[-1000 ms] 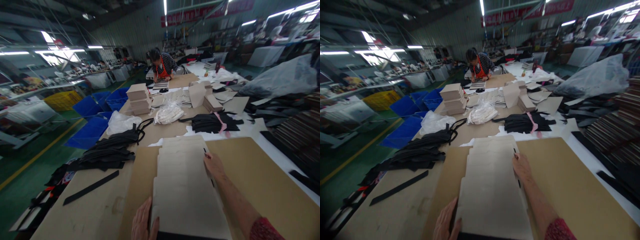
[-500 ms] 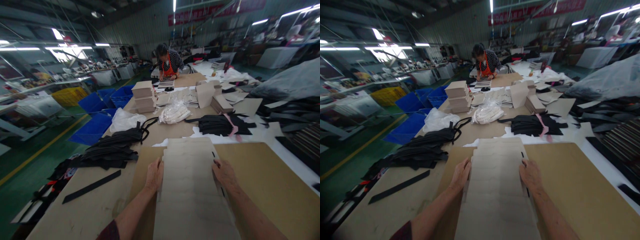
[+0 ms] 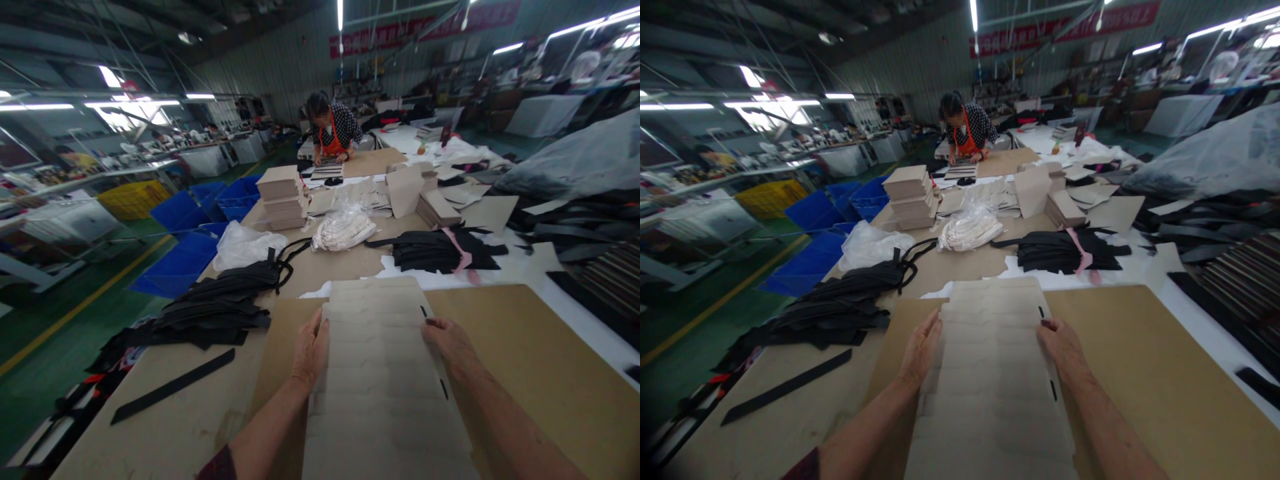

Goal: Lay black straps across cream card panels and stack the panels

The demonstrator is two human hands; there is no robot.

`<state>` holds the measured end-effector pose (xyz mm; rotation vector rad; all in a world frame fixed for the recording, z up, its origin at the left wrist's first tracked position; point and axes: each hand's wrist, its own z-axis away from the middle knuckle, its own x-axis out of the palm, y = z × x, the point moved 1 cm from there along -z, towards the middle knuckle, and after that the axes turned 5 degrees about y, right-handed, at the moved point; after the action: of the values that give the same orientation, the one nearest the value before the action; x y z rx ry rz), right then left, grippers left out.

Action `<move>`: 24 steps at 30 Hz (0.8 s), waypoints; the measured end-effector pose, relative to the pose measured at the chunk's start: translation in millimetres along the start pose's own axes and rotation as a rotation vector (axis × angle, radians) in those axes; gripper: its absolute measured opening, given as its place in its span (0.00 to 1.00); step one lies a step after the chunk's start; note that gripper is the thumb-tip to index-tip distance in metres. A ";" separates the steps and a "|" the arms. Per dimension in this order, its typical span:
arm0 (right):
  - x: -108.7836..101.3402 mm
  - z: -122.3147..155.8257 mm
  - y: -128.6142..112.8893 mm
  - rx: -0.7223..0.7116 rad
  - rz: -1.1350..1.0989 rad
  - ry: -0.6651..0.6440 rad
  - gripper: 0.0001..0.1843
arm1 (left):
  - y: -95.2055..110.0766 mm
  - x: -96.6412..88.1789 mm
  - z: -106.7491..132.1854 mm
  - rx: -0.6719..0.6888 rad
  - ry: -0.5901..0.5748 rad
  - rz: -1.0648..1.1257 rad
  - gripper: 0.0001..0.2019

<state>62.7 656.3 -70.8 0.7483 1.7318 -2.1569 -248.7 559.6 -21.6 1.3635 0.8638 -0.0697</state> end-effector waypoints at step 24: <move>12.2 -24.0 -16.3 0.133 -0.051 0.130 0.22 | -5.6 18.2 -56.7 -0.194 0.155 -0.131 0.09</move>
<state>49.5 684.7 -67.7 0.9064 1.6987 -2.3230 -267.0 615.1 -34.1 1.1406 1.0621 0.0194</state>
